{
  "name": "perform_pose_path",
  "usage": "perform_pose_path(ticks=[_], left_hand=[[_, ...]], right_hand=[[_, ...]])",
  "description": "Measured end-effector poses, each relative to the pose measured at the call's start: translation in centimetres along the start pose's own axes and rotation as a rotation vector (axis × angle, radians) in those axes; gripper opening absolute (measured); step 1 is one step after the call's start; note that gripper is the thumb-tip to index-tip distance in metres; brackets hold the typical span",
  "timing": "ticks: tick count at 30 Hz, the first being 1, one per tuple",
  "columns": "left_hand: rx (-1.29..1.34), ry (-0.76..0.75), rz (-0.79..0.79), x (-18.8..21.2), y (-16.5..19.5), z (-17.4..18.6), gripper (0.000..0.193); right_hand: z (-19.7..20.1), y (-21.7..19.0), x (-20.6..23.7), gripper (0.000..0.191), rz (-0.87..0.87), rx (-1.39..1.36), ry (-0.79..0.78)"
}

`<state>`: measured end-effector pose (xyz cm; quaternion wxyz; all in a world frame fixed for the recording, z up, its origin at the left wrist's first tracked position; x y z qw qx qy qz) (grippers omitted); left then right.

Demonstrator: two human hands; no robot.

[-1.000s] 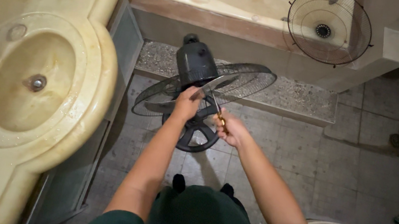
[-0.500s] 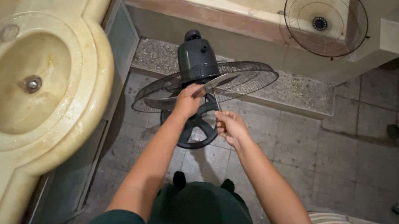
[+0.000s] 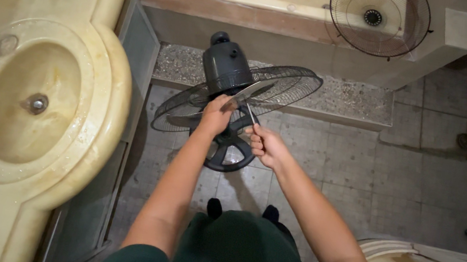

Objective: The person uses a screwdriver to unscrew the cap at the hub of a pedestal fan, removes the front grille, wipes the fan blade with a cloth, and then reattaches the grille and tightens the cap back onto the fan hub.

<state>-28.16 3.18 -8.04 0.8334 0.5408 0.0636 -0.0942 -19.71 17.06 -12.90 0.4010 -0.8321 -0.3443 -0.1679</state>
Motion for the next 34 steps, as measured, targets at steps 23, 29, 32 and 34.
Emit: perform_pose_path(ticks=[23, 29, 32, 34], left_hand=[[0.283, -0.006, 0.12, 0.8, -1.4, -0.8, 0.029], [0.259, 0.022, 0.127, 1.0, -0.9, 1.1, 0.025], [0.426, 0.04, 0.12, 0.8, -1.2, 0.6, 0.024], [0.406, 0.038, 0.128, 0.6, -1.8, 0.2, 0.024]], right_hand=[[-3.4, -6.1, 4.2, 0.03, 0.868, 1.477, 0.662], [-1.1, -1.4, -0.8, 0.016, 0.137, -0.011, 0.097], [-0.5, -0.7, -1.1, 0.02, 0.086, 0.021, 0.225], [0.0, -0.8, -1.0, 0.024, 0.15, 0.12, 0.285]])
Point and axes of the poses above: each hand's wrist, its own x-axis away from the middle knuckle, its own z-axis out of the back of the hand, y = z × x, the point moved 10 cm from there along -x, towards the middle knuckle, and after that the axes turned 5 degrees about x, right-handed, at the moved point
